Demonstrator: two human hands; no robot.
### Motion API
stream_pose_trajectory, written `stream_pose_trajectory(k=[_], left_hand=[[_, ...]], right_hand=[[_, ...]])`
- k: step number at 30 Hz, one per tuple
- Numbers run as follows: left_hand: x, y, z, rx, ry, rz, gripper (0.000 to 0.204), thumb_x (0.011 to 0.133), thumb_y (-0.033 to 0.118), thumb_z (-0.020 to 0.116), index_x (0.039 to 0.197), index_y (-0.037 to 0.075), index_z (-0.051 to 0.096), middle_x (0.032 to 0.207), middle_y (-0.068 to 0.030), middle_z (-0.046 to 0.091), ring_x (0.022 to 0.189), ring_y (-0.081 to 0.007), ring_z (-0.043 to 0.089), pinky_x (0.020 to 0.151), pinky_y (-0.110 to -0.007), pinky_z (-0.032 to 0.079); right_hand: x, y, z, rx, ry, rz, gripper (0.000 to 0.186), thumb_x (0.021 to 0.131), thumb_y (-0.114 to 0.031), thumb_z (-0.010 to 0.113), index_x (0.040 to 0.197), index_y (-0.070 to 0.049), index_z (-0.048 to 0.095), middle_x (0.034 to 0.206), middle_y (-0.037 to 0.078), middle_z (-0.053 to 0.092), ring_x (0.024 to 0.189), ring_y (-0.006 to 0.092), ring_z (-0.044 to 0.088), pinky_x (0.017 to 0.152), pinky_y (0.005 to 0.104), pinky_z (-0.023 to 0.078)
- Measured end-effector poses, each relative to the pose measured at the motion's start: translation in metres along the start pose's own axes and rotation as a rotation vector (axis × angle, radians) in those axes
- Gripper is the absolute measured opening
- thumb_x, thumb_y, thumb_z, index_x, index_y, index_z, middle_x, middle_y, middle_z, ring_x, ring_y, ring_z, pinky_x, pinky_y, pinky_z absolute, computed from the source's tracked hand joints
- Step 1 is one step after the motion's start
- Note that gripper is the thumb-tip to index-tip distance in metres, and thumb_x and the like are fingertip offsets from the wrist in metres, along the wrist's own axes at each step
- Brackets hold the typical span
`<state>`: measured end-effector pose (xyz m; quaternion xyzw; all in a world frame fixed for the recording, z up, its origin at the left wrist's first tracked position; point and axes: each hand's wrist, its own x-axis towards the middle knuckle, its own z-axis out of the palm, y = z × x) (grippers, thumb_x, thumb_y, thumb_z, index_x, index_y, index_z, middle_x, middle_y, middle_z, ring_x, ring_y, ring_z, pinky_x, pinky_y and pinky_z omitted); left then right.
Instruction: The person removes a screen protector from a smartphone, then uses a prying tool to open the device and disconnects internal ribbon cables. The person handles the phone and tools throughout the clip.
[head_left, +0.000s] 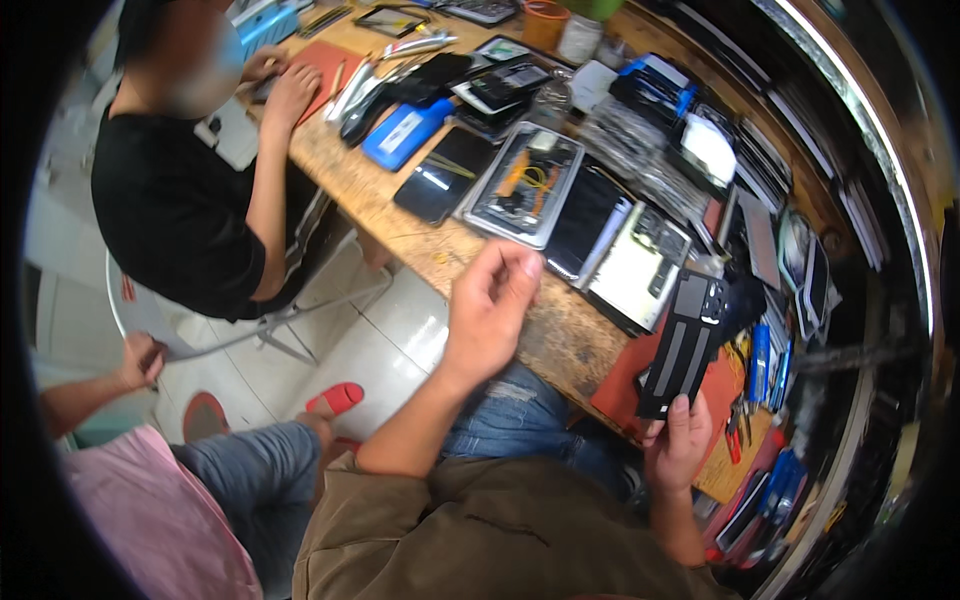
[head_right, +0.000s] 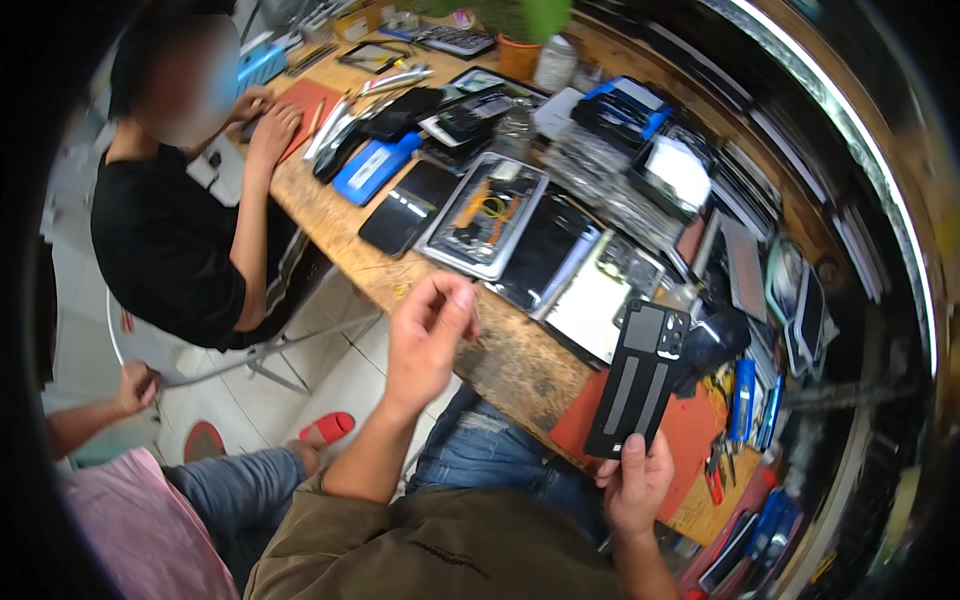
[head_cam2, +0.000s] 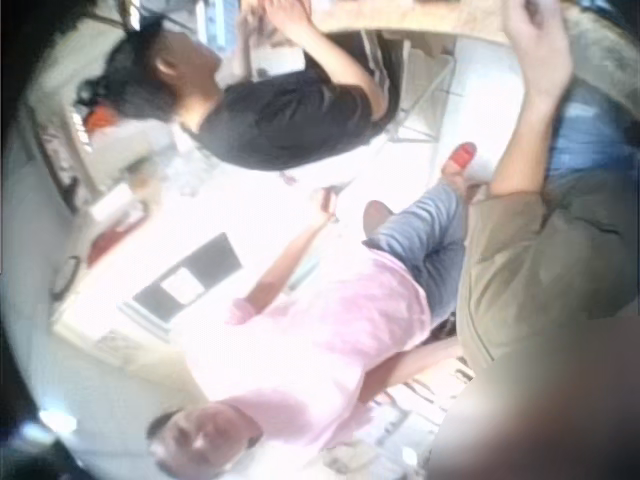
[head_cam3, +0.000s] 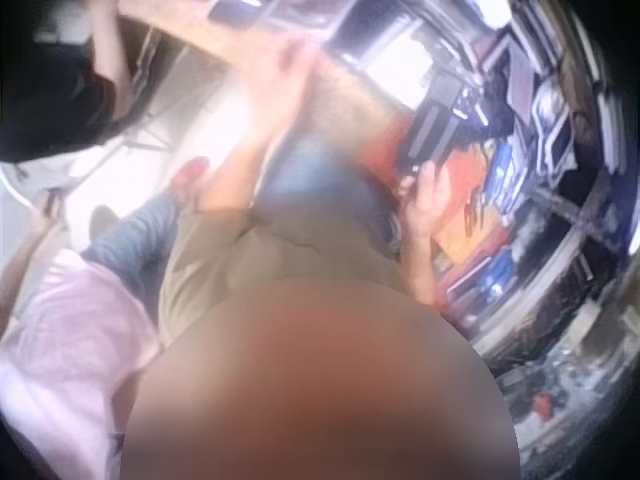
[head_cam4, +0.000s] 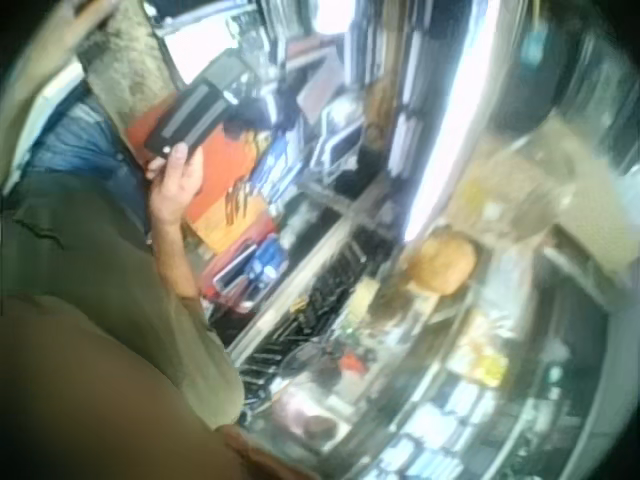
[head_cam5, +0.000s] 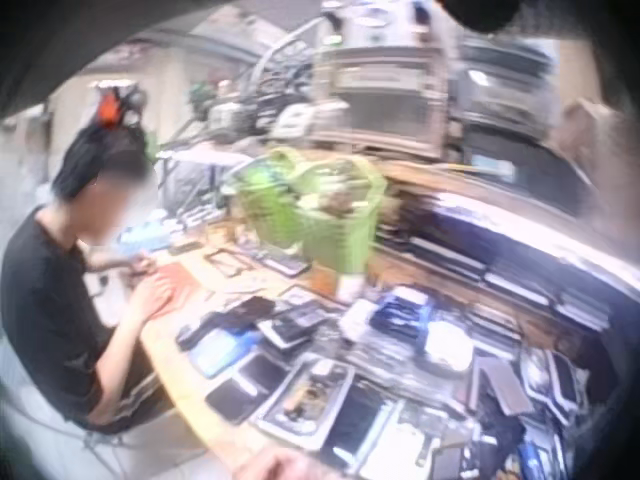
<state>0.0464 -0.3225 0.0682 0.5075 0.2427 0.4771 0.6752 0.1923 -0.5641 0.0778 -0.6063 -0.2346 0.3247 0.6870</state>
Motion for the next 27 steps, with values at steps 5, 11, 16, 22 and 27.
stream_pose_trajectory(k=[5,11,16,22,27], left_hand=[[0.087,0.023,-0.074,0.034,0.124,0.279,0.019,0.109,0.02,0.066,0.106,0.001,0.066,0.083,0.0005,0.063,0.072,-0.0068,0.059,0.066,-0.024,0.047],[0.299,0.045,-0.124,0.187,0.195,0.396,0.02,0.101,0.02,0.068,0.105,0.001,0.073,0.084,-0.0043,0.071,0.074,-0.013,0.067,0.069,-0.029,0.053],[0.453,0.044,-0.125,0.6,0.244,0.358,0.026,0.095,0.024,0.067,0.111,0.005,0.077,0.098,-0.0107,0.079,0.09,-0.0222,0.075,0.083,-0.037,0.058],[0.596,0.06,-0.106,1.102,0.079,0.387,0.052,0.092,0.021,0.062,0.143,0.017,0.067,0.143,-0.0182,0.069,0.132,-0.0382,0.065,0.113,-0.047,0.052],[0.71,0.048,-0.081,1.447,0.115,0.44,0.051,0.098,0.022,0.063,0.147,0.006,0.061,0.149,-0.021,0.063,0.137,-0.0371,0.063,0.113,-0.047,0.053]], right_hand=[[0.013,0.038,0.061,-0.181,0.001,-0.006,0.02,0.108,-0.012,0.066,0.121,0.003,0.062,0.086,0.012,0.074,0.072,0.0175,0.072,0.064,0.0293,0.06],[0.041,0.045,0.113,-0.318,-0.207,-0.045,0.013,0.107,-0.005,0.065,0.109,0.008,0.069,0.094,0.015,0.076,0.079,0.0192,0.074,0.071,0.0316,0.063],[0.051,0.053,0.135,-0.37,-0.341,0.066,0.012,0.107,-0.002,0.062,0.105,0.007,0.071,0.094,0.014,0.076,0.074,0.0152,0.071,0.063,0.0288,0.059],[0.046,0.068,0.125,-0.383,-0.257,0.197,0.016,0.108,-0.004,0.055,0.107,0.006,0.067,0.092,0.014,0.073,0.071,0.0168,0.072,0.059,0.029,0.058],[0.044,0.075,0.113,-0.379,-0.268,0.299,0.017,0.107,-0.003,0.056,0.105,0.005,0.071,0.089,0.01,0.074,0.073,0.015,0.073,0.061,0.0282,0.058]])
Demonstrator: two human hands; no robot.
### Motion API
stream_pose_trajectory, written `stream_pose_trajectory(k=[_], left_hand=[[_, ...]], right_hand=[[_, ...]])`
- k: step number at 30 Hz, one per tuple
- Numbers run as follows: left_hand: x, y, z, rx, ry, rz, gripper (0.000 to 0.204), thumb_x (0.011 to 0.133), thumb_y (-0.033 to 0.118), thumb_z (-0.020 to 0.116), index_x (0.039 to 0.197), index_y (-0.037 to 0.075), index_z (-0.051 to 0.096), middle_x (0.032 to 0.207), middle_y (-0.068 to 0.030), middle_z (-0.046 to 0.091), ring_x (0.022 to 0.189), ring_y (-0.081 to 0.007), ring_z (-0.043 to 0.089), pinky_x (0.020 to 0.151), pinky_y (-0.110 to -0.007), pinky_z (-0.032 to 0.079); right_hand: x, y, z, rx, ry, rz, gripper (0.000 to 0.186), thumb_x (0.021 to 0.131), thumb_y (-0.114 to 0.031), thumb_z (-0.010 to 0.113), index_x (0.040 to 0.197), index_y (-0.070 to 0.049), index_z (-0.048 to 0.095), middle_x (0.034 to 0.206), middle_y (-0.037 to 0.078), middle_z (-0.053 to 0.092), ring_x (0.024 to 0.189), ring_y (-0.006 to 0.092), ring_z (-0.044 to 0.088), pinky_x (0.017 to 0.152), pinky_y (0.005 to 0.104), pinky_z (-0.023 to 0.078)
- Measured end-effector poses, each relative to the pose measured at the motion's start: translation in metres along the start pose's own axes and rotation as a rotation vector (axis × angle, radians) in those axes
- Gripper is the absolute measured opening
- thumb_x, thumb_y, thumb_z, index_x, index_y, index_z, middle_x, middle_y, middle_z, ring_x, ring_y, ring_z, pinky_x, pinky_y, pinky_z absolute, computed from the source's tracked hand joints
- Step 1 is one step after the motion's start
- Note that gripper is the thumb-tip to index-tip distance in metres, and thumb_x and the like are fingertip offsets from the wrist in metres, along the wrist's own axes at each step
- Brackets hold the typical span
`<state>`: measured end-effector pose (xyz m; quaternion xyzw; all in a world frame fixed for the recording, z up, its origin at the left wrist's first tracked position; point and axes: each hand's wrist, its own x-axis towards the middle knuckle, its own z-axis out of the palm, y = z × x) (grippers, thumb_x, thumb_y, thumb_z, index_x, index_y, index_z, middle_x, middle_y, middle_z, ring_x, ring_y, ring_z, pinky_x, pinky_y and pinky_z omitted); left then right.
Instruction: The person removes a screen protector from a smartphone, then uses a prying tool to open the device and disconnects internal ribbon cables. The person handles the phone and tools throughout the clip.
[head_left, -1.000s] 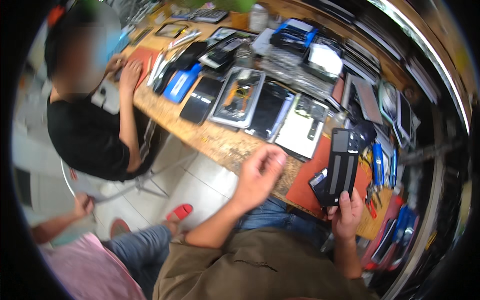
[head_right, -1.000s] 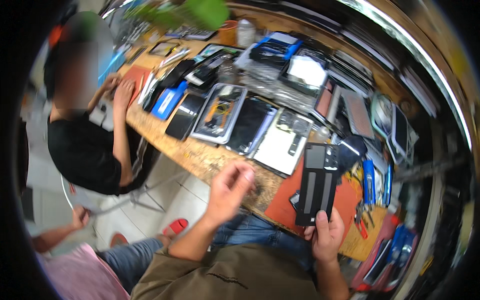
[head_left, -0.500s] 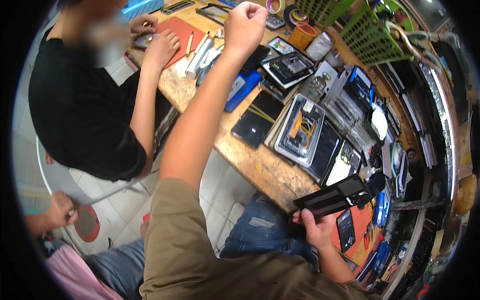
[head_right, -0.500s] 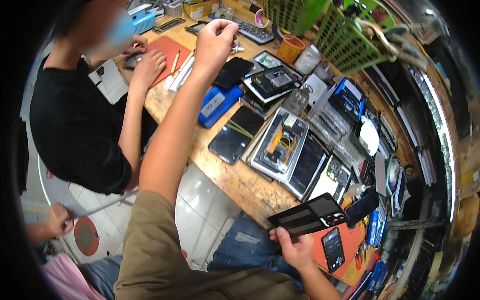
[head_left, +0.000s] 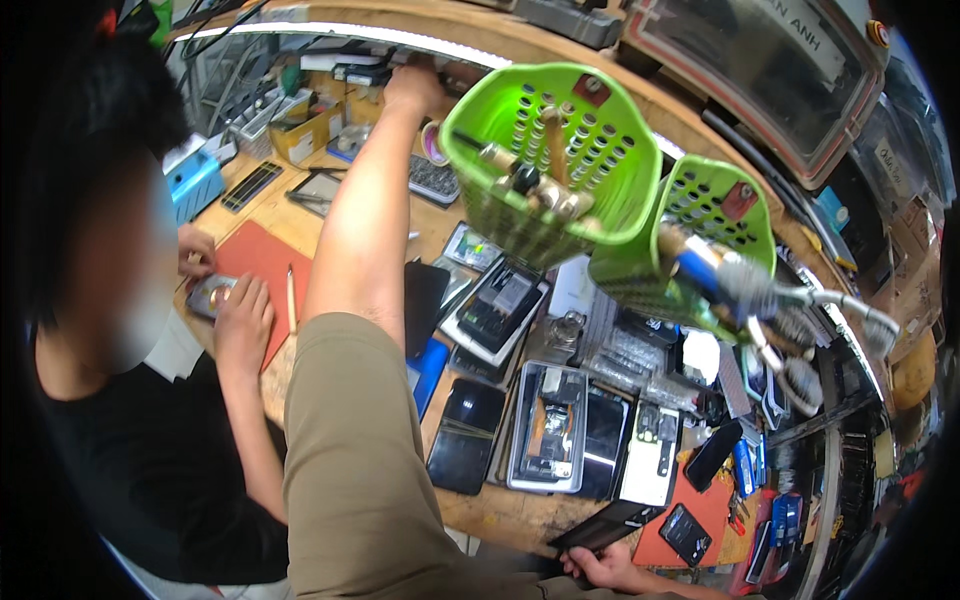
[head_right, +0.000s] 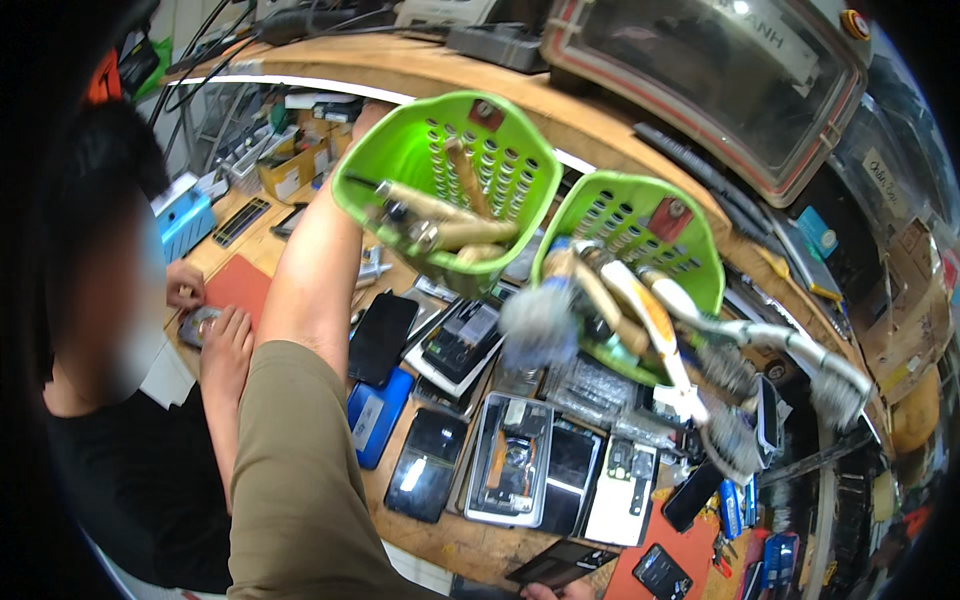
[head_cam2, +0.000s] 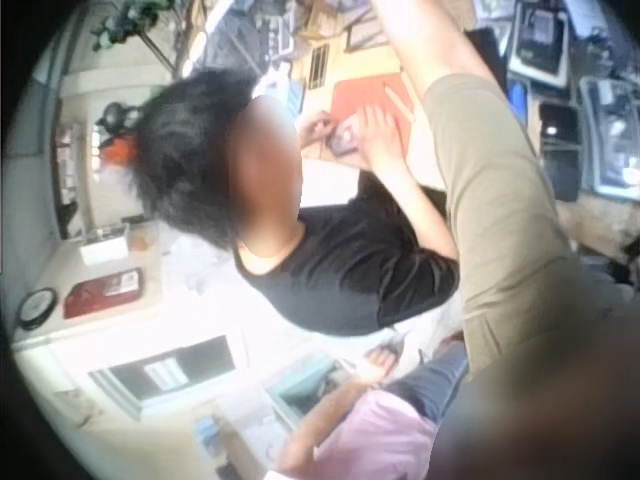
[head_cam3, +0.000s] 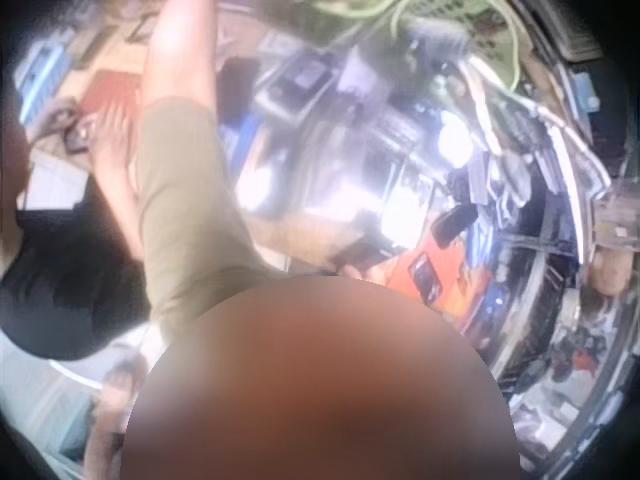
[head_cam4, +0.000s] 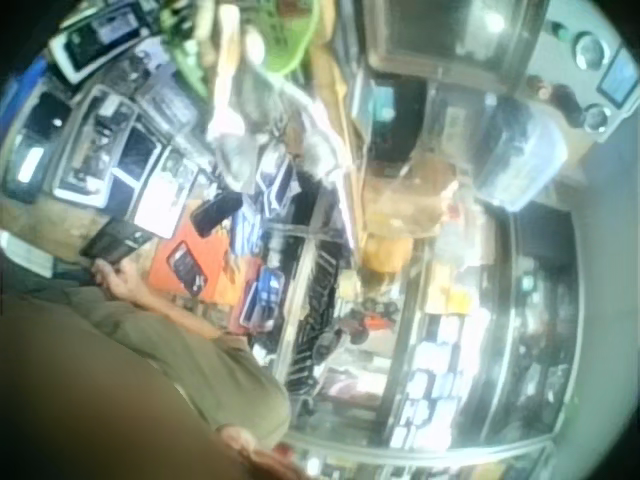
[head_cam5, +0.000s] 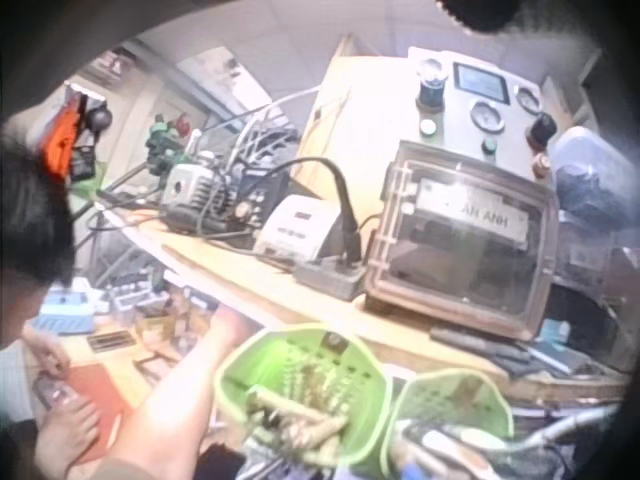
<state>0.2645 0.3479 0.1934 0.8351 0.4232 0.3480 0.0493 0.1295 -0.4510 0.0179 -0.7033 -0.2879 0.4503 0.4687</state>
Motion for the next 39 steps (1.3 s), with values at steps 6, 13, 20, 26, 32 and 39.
stream_pose_trajectory(k=[6,13,20,26,32,39], left_hand=[[0.024,-0.027,0.035,0.456,0.071,0.105,0.047,0.101,0.019,0.06,0.146,0.005,0.062,0.15,-0.0206,0.062,0.133,-0.0383,0.064,0.112,-0.046,0.053],[-0.051,-0.021,-0.02,0.066,0.395,0.131,0.042,0.097,0.024,0.067,0.136,0.007,0.067,0.135,-0.0189,0.065,0.122,-0.0376,0.066,0.1,-0.045,0.056],[-0.151,-0.023,-0.1,-0.166,0.619,0.282,0.037,0.093,0.028,0.075,0.125,0.009,0.071,0.12,-0.0171,0.069,0.111,-0.0368,0.068,0.089,-0.045,0.059],[-0.309,-0.012,-0.148,0.232,0.667,0.285,0.019,0.097,0.007,0.071,0.114,0.007,0.078,0.108,-0.0131,0.069,0.101,-0.0314,0.067,0.086,-0.042,0.055],[-0.491,0.056,-0.183,0.219,0.72,0.281,0.022,0.094,-0.003,0.075,0.115,0.002,0.08,0.104,-0.0117,0.063,0.094,-0.0248,0.063,0.078,-0.035,0.054],[-0.684,0.173,-0.16,-0.358,0.493,0.432,0.03,0.085,-0.012,0.081,0.112,0.0,0.083,0.101,-0.0093,0.061,0.088,-0.0216,0.061,0.071,-0.031,0.051]], right_hand=[[-0.003,-0.001,0.012,-0.179,0.031,0.108,0.024,0.109,-0.023,0.066,0.097,-0.004,0.074,0.077,0.004,0.071,0.067,0.0128,0.067,0.06,0.0306,0.054],[0.005,-0.019,0.01,-0.304,0.028,-0.105,0.018,0.106,-0.019,0.067,0.097,-0.005,0.074,0.076,0.009,0.07,0.068,0.0227,0.066,0.062,0.0397,0.053],[0.024,-0.021,0.003,-0.208,-0.073,-0.463,0.006,0.099,-0.003,0.074,0.093,-0.003,0.076,0.075,0.004,0.074,0.066,0.0135,0.072,0.059,0.0297,0.055],[0.001,-0.025,-0.001,0.114,-0.075,-0.289,0.017,0.108,-0.019,0.068,0.108,-0.002,0.066,0.084,0.004,0.073,0.071,0.0118,0.069,0.063,0.0303,0.056],[-0.046,-0.029,-0.052,-0.076,0.093,-0.591,0.018,0.11,-0.016,0.063,0.107,0.002,0.064,0.08,0.01,0.067,0.067,0.0131,0.065,0.06,0.0351,0.051],[-0.131,-0.012,-0.127,0.288,0.415,-0.219,0.026,0.114,-0.024,0.056,0.105,-0.001,0.064,0.08,0.0,0.063,0.063,0.0048,0.056,0.058,0.0239,0.047]])
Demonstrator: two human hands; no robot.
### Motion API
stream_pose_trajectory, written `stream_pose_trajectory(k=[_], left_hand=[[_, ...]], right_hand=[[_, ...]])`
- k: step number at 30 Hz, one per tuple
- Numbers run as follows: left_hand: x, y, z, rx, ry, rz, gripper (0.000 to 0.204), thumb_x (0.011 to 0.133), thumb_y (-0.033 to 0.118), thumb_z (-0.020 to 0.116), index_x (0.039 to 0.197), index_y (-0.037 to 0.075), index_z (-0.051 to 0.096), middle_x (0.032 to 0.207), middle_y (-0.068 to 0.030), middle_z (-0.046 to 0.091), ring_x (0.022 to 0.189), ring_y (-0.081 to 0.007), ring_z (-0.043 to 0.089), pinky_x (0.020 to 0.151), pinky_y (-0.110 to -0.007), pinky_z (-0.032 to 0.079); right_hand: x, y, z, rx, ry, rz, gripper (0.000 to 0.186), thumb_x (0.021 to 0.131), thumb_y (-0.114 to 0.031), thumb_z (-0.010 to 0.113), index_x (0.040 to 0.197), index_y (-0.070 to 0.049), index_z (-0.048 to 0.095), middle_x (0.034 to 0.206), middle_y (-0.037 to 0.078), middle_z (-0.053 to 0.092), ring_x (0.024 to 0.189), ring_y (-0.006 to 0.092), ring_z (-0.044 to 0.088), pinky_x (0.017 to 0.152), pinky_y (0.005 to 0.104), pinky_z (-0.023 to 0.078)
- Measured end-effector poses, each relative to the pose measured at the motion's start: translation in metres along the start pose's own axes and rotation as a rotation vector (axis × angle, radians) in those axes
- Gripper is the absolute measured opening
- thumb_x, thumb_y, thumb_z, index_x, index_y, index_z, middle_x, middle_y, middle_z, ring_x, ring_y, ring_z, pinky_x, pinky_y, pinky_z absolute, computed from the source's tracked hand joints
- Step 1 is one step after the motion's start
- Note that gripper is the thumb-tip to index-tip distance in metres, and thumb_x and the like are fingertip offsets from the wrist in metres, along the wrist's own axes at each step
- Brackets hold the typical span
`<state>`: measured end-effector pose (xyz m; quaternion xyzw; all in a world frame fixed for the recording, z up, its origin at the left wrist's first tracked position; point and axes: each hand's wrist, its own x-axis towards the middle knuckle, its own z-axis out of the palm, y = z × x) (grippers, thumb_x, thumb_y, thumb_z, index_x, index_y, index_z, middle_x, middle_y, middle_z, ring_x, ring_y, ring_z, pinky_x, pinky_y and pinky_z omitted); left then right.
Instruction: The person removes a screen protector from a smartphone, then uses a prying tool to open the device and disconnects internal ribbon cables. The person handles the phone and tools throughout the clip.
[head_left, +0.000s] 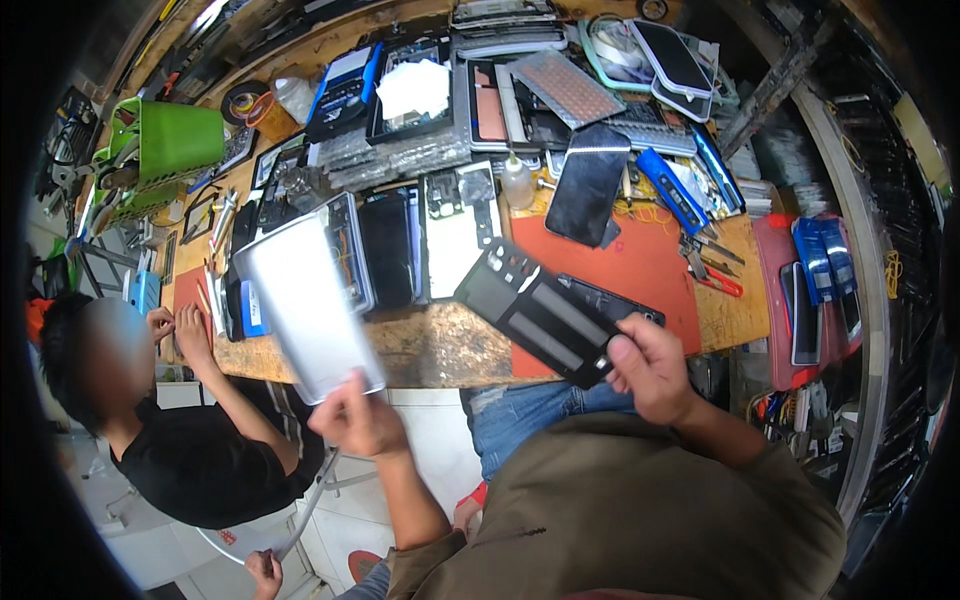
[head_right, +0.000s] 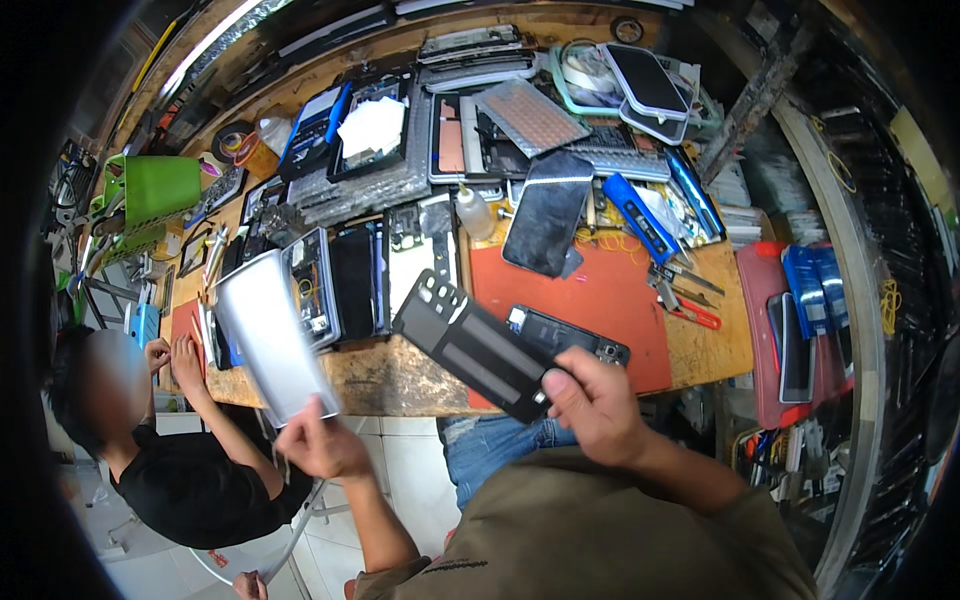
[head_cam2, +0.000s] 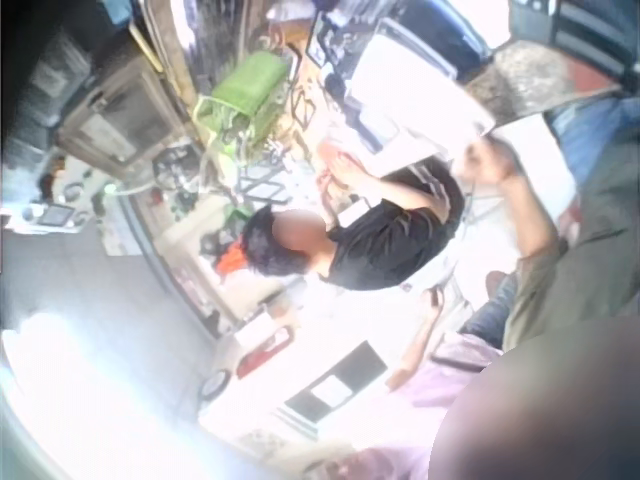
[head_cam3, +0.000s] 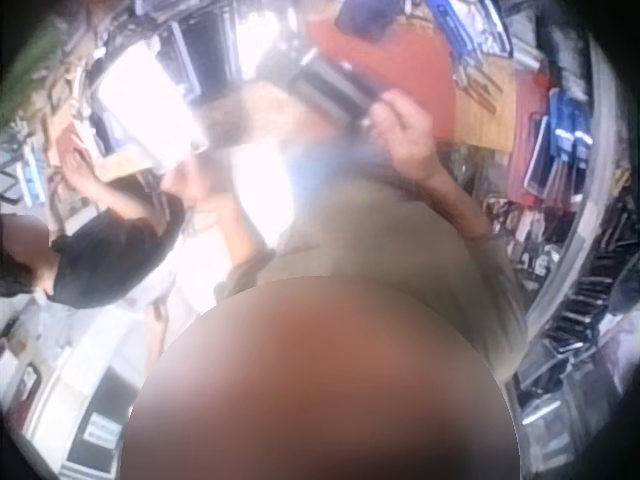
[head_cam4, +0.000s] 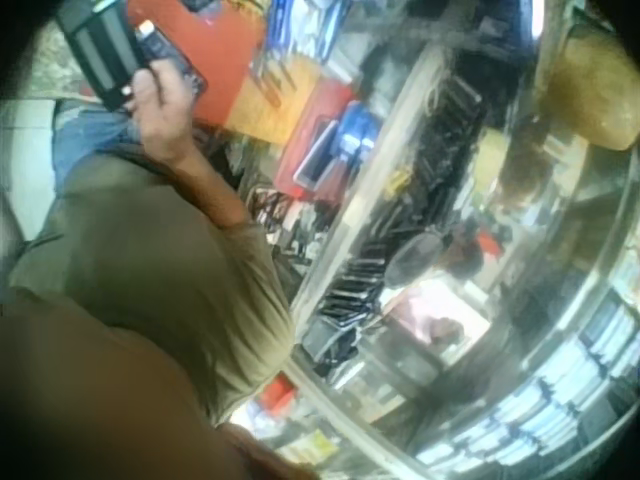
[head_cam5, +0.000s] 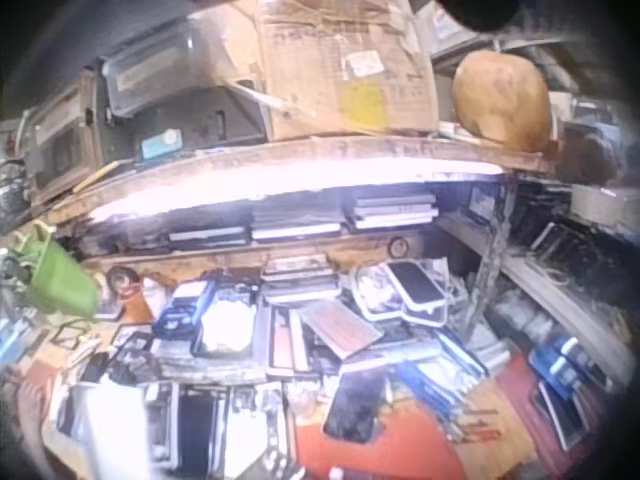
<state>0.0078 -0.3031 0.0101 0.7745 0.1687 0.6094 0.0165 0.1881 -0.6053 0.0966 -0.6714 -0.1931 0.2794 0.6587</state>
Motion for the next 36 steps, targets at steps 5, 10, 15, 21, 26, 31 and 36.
stream_pose_trajectory(k=[5,10,15,21,26,31,36], left_hand=[[-0.015,0.059,0.035,-0.014,-0.286,0.031,0.032,0.078,-0.009,0.086,0.106,0.007,0.086,0.098,-0.0076,0.067,0.09,-0.0253,0.061,0.072,-0.035,0.049],[-0.006,0.068,0.053,0.026,-0.343,-0.038,0.044,0.081,-0.009,0.081,0.118,0.013,0.084,0.098,-0.0072,0.066,0.086,-0.0247,0.058,0.069,-0.036,0.047],[-0.007,0.069,0.049,0.066,-0.457,-0.087,0.048,0.081,-0.01,0.077,0.122,0.015,0.083,0.098,-0.0076,0.066,0.085,-0.026,0.058,0.07,-0.038,0.049],[0.004,0.053,0.056,0.082,-0.521,-0.115,0.056,0.081,-0.011,0.077,0.131,0.014,0.079,0.101,-0.0112,0.065,0.091,-0.0285,0.063,0.078,-0.041,0.052],[0.024,0.056,0.056,0.053,-0.531,-0.162,0.059,0.084,0.004,0.088,0.14,0.002,0.07,0.126,-0.0163,0.063,0.097,-0.0313,0.065,0.084,-0.041,0.056],[0.015,0.101,0.05,-0.232,-0.61,-0.012,0.042,0.09,-0.006,0.077,0.131,-0.002,0.071,0.112,-0.0176,0.064,0.095,-0.0314,0.066,0.084,-0.041,0.055],[0.023,0.131,0.057,-0.373,-0.77,-0.171,0.039,0.09,-0.005,0.072,0.129,-0.002,0.07,0.11,-0.0183,0.067,0.1,-0.0345,0.066,0.085,-0.044,0.054]], right_hand=[[0.038,-0.002,-0.014,0.084,-0.149,0.072,0.027,0.113,-0.027,0.06,0.101,-0.004,0.064,0.075,-0.002,0.061,0.06,0.0029,0.053,0.055,0.0221,0.044],[0.101,-0.007,0.006,0.082,-0.228,0.044,0.03,0.111,-0.03,0.064,0.095,-0.004,0.065,0.072,0.0,0.064,0.057,0.004,0.055,0.05,0.022,0.043],[0.145,-0.002,0.051,0.03,-0.214,0.179,0.031,0.108,-0.032,0.071,0.106,-0.001,0.07,0.076,0.002,0.069,0.055,0.0043,0.056,0.049,0.0212,0.043],[0.133,-0.004,0.028,-0.016,-0.129,-0.002,0.041,0.103,-0.025,0.077,0.125,0.007,0.066,0.085,0.011,0.078,0.059,0.0098,0.065,0.053,0.0271,0.051],[0.055,-0.01,-0.048,-0.801,-0.015,-0.225,0.053,0.091,-0.025,0.087,0.13,0.003,0.065,0.103,0.014,0.076,0.085,0.0228,0.073,0.074,0.0378,0.058],[-0.003,0.007,-0.047,-1.151,-0.081,-0.282,0.088,0.078,-0.028,0.091,0.15,0.004,0.054,0.148,0.02,0.053,0.13,0.0382,0.054,0.109,0.0495,0.044],[-0.002,0.011,-0.053,-0.973,-0.061,-0.26,0.083,0.072,-0.022,0.094,0.143,0.001,0.058,0.134,0.018,0.059,0.125,0.037,0.058,0.105,0.047,0.048]])
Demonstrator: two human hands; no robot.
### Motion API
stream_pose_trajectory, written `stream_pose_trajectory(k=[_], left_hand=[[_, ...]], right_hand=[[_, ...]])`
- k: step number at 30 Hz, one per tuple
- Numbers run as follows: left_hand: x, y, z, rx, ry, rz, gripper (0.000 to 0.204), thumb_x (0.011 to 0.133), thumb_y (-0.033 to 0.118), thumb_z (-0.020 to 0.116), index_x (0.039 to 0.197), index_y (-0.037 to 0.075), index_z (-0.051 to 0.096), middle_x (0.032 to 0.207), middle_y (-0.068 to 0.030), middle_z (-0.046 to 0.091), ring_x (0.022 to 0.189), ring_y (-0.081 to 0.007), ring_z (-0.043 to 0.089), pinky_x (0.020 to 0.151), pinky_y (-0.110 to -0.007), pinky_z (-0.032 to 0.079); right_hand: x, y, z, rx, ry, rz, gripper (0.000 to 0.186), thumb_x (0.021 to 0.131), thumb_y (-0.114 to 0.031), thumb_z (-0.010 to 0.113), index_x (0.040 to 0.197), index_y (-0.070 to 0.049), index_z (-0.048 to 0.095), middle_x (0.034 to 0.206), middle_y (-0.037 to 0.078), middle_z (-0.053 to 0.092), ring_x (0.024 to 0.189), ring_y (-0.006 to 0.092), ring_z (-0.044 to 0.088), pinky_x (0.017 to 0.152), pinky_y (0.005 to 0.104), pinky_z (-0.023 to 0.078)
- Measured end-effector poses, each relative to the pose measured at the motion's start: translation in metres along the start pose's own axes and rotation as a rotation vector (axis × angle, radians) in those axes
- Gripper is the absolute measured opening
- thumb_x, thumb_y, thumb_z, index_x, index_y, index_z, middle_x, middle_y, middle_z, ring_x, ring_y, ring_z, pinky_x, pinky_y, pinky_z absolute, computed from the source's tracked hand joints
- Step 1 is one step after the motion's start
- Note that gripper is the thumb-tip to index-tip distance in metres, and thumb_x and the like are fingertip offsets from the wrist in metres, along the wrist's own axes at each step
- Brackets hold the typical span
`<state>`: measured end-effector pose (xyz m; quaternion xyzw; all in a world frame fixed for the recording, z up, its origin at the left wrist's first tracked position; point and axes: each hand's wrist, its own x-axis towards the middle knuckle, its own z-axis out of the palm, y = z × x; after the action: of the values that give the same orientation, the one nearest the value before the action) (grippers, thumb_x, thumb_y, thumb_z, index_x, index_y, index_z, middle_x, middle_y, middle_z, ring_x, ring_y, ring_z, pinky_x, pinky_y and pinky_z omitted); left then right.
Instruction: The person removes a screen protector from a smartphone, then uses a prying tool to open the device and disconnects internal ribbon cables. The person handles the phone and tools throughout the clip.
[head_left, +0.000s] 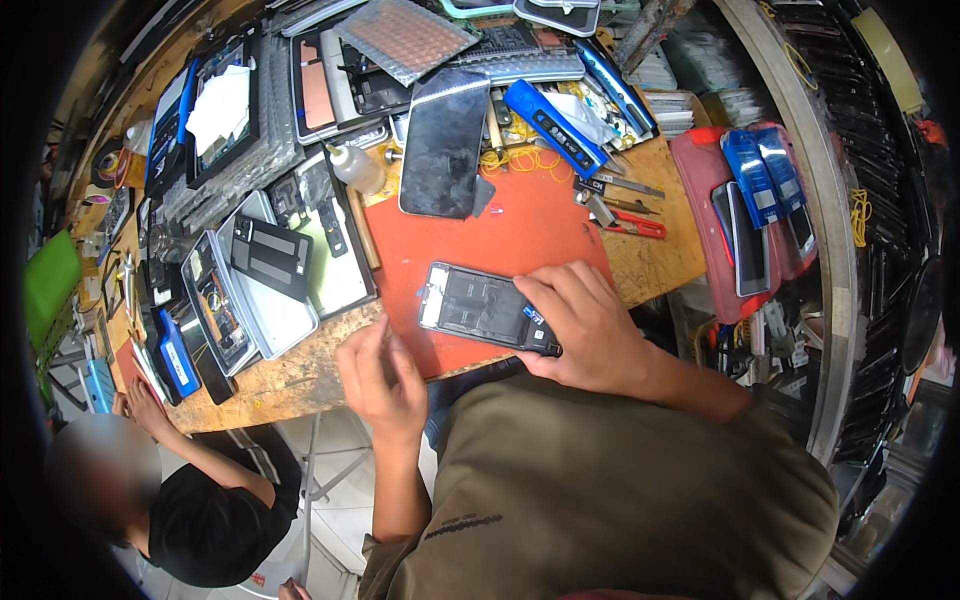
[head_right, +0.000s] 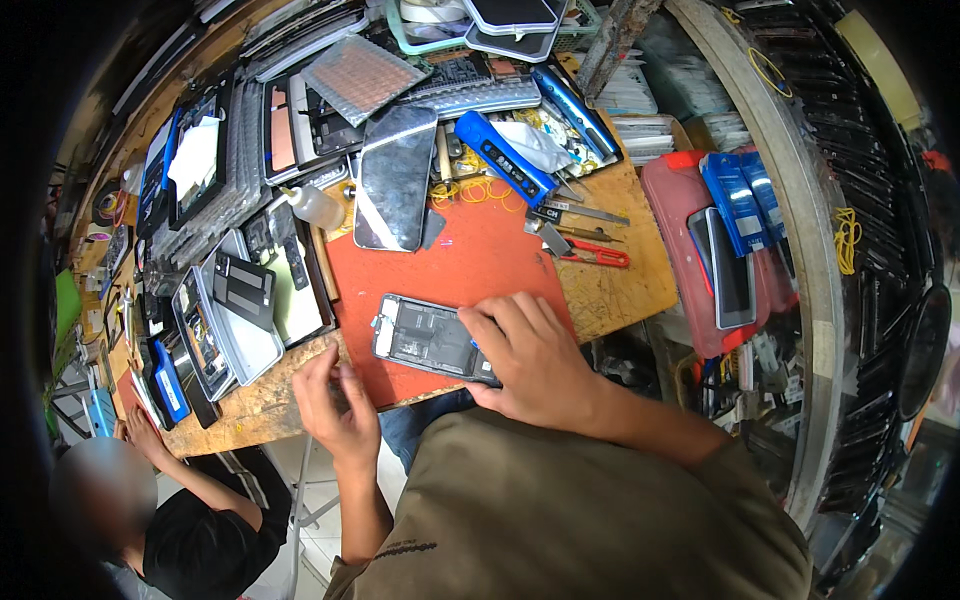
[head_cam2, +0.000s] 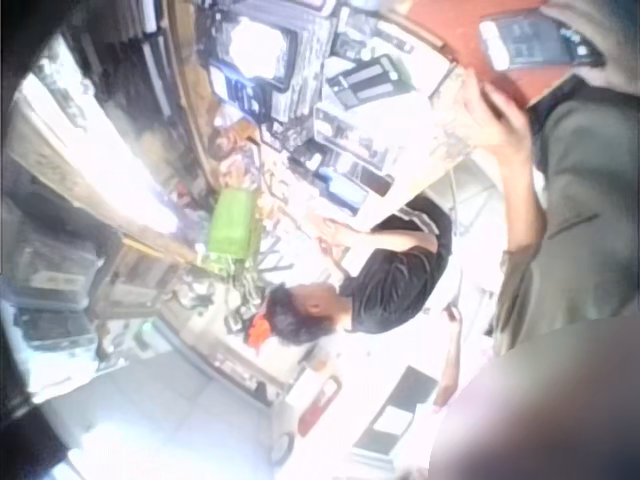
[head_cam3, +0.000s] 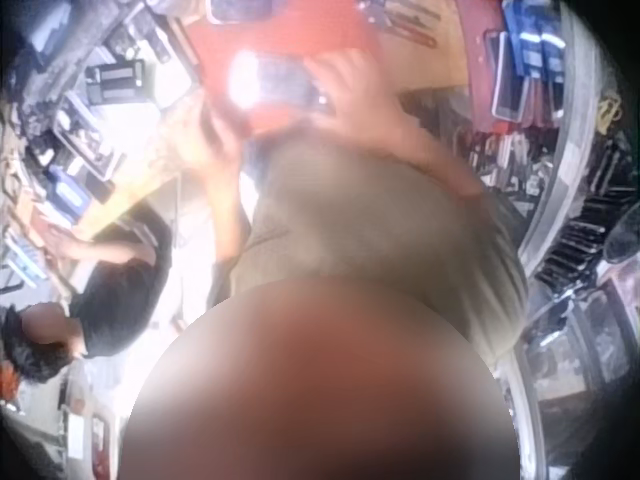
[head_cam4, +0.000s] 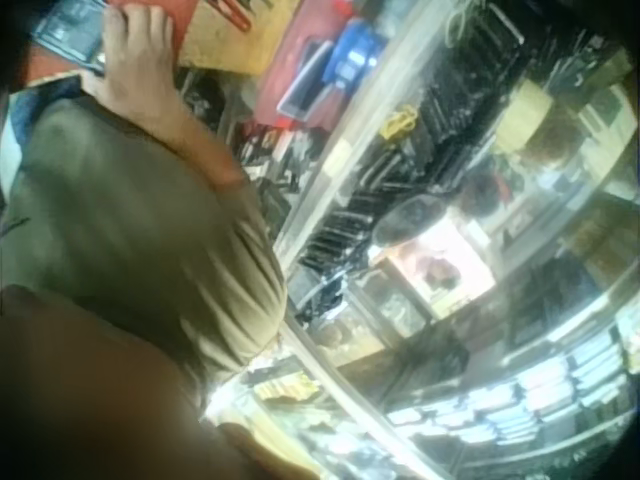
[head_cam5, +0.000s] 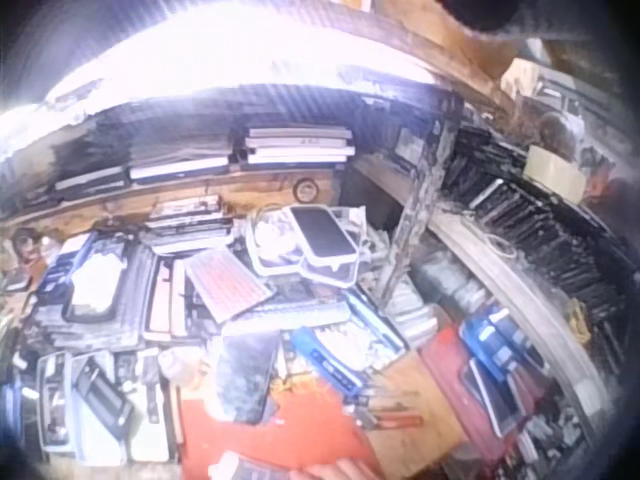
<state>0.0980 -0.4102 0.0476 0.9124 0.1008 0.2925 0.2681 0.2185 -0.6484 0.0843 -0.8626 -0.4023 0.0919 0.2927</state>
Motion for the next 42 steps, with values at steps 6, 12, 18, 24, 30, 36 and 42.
stream_pose_trajectory(k=[6,12,18,24,30,36,42], left_hand=[[0.03,0.037,0.004,0.006,-0.338,0.322,0.05,0.086,0.011,0.082,0.134,0.003,0.069,0.133,-0.0182,0.067,0.127,-0.0386,0.061,0.109,-0.052,0.046],[0.052,0.037,0.015,-0.725,-0.183,-0.309,0.014,0.103,0.005,0.07,0.115,-0.003,0.069,0.106,-0.0102,0.075,0.096,-0.0199,0.072,0.087,-0.033,0.055],[0.049,0.048,0.027,-1.547,-0.415,-0.84,0.031,0.106,0.016,0.072,0.131,-0.001,0.067,0.112,-0.0058,0.075,0.09,-0.0121,0.072,0.072,-0.024,0.057],[0.034,0.051,0.032,-1.214,-0.343,-0.918,0.023,0.105,0.021,0.075,0.11,-0.001,0.076,0.09,-0.0055,0.077,0.07,-0.0087,0.07,0.057,-0.023,0.055],[0.032,0.05,0.031,-0.972,-0.411,-0.884,0.03,0.104,0.026,0.077,0.089,0.001,0.076,0.07,-0.0022,0.07,0.058,-0.0089,0.067,0.053,-0.023,0.053],[0.025,0.051,0.02,-0.766,-0.268,-0.669,0.036,0.112,0.023,0.062,0.089,-0.002,0.073,0.073,-0.0054,0.07,0.065,-0.0129,0.068,0.061,-0.027,0.055],[0.001,0.04,-0.004,-0.312,-0.139,-0.015,0.016,0.092,0.009,0.073,0.105,0.001,0.075,0.105,-0.0138,0.065,0.101,-0.0283,0.065,0.088,-0.039,0.054]], right_hand=[[0.026,0.005,-0.026,0.305,0.107,-0.053,0.08,0.071,-0.024,0.094,0.138,0.0,0.058,0.118,0.017,0.063,0.108,0.0369,0.067,0.095,0.0455,0.055],[0.044,-0.003,-0.03,0.54,0.324,-0.158,0.091,0.082,-0.031,0.094,0.153,0.003,0.049,0.121,0.018,0.068,0.112,0.0289,0.069,0.097,0.0404,0.055],[0.05,0.014,0.017,1.657,-0.213,0.102,0.059,0.12,-0.038,0.028,0.158,0.004,0.045,0.151,0.015,0.06,0.134,0.0256,0.062,0.114,0.0386,0.049],[0.042,0.012,0.04,2.157,-0.259,0.31,0.057,0.118,-0.04,0.035,0.153,0.002,0.051,0.139,0.013,0.068,0.123,0.022,0.069,0.107,0.0403,0.055],[0.044,0.012,0.031,2.084,-0.204,0.345,0.061,0.116,-0.044,0.036,0.151,0.003,0.052,0.134,0.016,0.07,0.115,0.026,0.073,0.101,0.0411,0.059],[0.04,0.025,0.033,2.339,-0.208,0.151,0.064,0.115,-0.045,0.037,0.159,0.001,0.044,0.146,0.029,0.061,0.132,0.0353,0.066,0.108,0.0501,0.057],[0.052,0.026,0.034,2.329,-0.226,0.073,0.069,0.114,-0.049,0.034,0.161,0.002,0.04,0.153,0.036,0.051,0.121,0.047,0.069,0.098,0.0547,0.062]])
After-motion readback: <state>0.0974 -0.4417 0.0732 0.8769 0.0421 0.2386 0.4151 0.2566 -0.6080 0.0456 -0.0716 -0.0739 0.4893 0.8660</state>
